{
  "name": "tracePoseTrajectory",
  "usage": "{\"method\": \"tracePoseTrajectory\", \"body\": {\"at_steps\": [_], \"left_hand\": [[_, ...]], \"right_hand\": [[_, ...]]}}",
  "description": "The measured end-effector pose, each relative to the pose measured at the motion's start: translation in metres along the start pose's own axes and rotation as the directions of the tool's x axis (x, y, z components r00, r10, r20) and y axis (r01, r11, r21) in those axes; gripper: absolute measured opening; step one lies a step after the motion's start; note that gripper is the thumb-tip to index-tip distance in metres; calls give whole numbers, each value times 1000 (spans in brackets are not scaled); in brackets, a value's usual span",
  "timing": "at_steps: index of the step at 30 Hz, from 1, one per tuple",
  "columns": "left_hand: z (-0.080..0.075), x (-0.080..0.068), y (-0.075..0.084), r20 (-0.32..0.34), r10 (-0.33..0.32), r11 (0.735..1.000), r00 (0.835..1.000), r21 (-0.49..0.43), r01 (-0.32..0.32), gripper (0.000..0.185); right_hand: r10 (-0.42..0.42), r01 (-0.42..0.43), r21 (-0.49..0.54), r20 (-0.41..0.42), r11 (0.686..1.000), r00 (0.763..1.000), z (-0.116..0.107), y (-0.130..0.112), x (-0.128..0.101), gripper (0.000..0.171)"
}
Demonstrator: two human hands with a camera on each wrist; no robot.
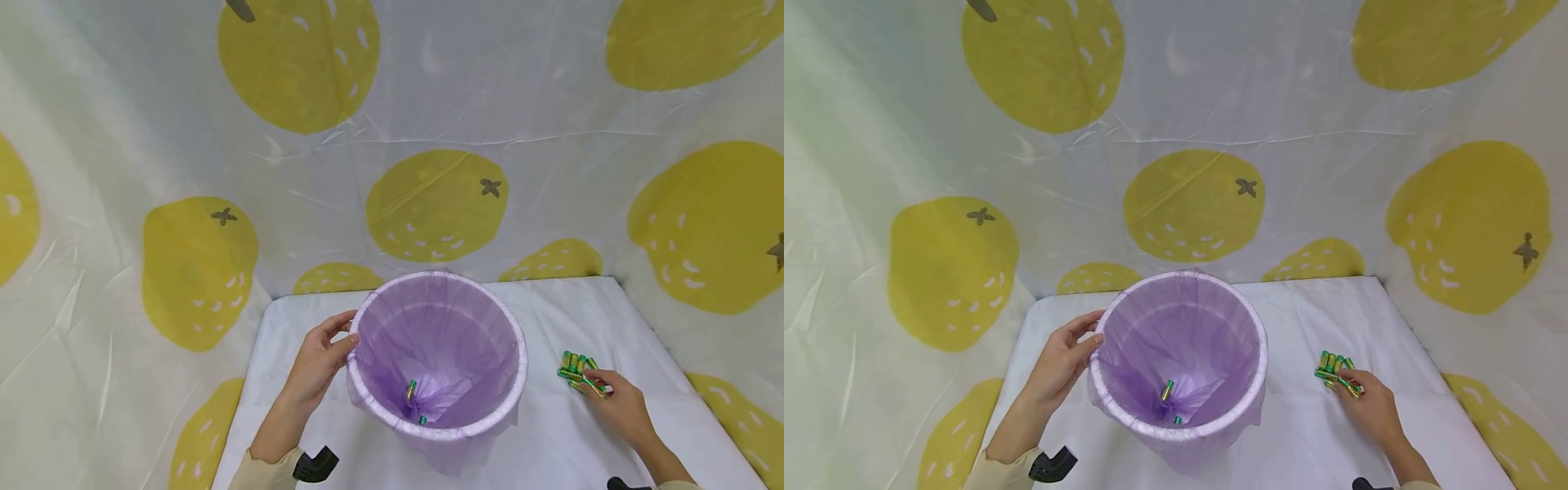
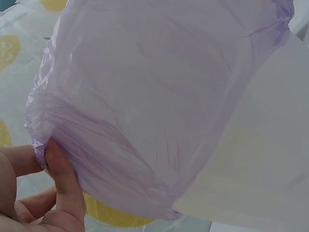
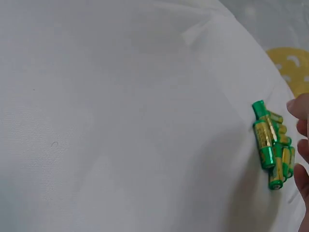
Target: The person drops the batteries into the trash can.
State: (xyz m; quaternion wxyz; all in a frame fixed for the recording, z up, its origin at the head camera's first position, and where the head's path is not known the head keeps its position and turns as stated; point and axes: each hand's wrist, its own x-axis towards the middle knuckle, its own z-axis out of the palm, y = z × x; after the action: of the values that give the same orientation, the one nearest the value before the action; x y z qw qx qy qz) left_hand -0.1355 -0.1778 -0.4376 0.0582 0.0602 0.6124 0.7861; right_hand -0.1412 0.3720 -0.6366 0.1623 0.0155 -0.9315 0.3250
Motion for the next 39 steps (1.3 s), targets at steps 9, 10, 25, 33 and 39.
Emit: {"method": "tracePoseTrajectory", "body": {"at_steps": [9,10,25,33,39], "left_hand": [[0,3,-1,23,10,1000,1000,-8,-10,49],[0,3,-1,26,11,1000,1000,-10,-10,49],[1,3,-3,27,9,1000,1000,-20,-9,49],[-1,1,-3,23,9,1000,1000,-30,-8,49],[-1,1,-2,25,1,1000,1000,-31,-1,50]], "right_hand": [[104,-98,-76,90,992,990,16,18,-7,29],[96,-87,-84,101,993,990,17,21,-8,29],[-33,41,-117,65,992,997,24,27,-10,20],[-27,29,-64,39,998,999,24,19,-5,21],[-21,23,-45,44,999,999,16,3,7,20]]}}
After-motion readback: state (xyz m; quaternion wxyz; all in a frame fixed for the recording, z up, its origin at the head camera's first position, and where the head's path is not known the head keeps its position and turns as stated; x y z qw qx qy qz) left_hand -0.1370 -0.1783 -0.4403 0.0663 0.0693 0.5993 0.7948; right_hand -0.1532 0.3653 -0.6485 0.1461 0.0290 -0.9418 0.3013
